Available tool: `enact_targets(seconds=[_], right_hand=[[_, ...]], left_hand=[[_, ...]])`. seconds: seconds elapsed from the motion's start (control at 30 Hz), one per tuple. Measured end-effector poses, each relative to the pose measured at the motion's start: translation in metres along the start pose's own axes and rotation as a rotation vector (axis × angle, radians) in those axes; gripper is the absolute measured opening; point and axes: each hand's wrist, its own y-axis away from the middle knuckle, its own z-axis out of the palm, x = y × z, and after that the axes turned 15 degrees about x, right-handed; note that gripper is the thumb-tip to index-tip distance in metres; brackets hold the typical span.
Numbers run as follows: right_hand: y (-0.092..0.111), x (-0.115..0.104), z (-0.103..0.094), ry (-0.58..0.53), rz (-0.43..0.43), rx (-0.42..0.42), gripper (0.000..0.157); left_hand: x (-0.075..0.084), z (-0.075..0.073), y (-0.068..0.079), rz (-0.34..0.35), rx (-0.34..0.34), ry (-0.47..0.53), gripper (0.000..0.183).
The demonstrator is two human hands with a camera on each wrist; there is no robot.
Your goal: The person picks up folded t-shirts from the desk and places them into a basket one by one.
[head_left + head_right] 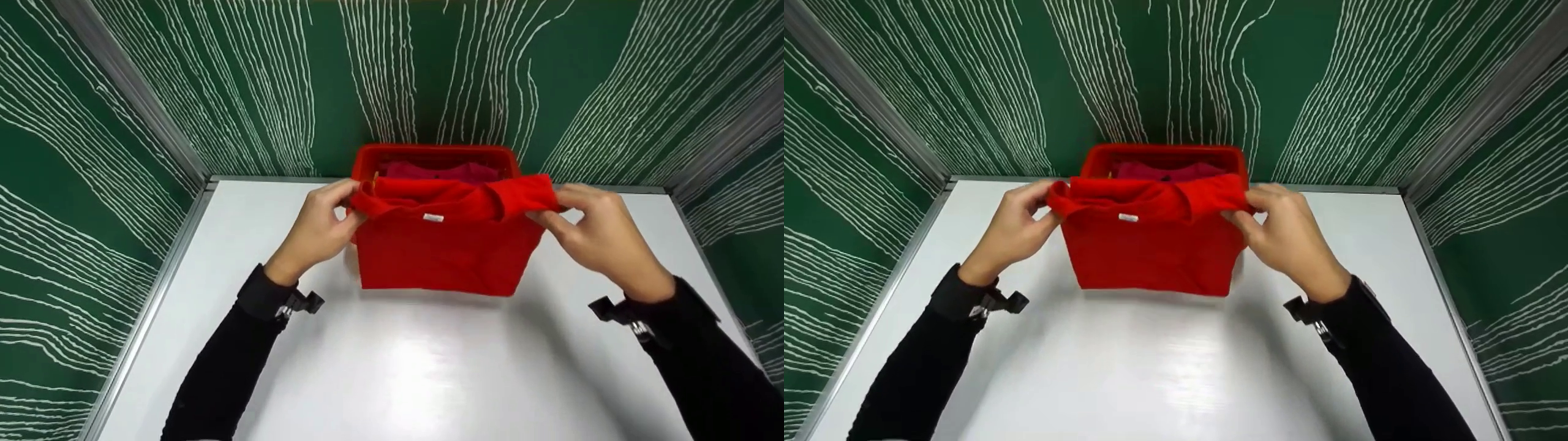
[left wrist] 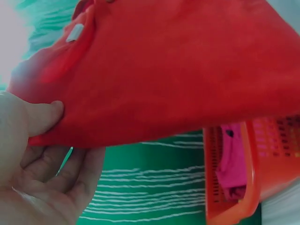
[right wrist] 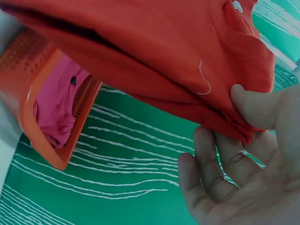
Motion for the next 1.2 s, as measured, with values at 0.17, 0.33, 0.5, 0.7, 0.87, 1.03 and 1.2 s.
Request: enact_targets(seconds=[0.17,0.33,0.5,0.7,0.87,1.03,1.2], right_hand=[[-0.026,0.016,0.012,0.031,0.047,-0.018,0.009],[-0.048,0.033,0.028,0.089,0.101,-0.053,0.013],[-0.064,0.048,0.044,0.120,0.137,-0.094,0.018],[-0.078,0.068,0.067,0.172,0.067,-0.140,0.023],[-0.085,0.083,0.085,0.214,0.047,-0.201,0.021],[-0.085,0.094,0.098,0.224,0.081,-0.237,0.017],[-0.083,0.102,0.105,0.232,0.048,-0.237,0.020]], left_hand=[[-0.015,0.007,-0.025,-0.055,0.000,-0.070,0.019],[-0.028,0.018,-0.047,-0.105,0.013,-0.148,0.017],[-0.038,0.026,-0.065,-0.155,-0.011,-0.179,0.013],[-0.060,0.032,-0.080,-0.216,-0.051,-0.244,0.021],[-0.081,0.042,-0.086,-0.353,-0.086,-0.243,0.035],[-0.091,0.055,-0.089,-0.404,-0.108,-0.279,0.050],[-0.096,0.061,-0.093,-0.426,-0.127,-0.358,0.052]])
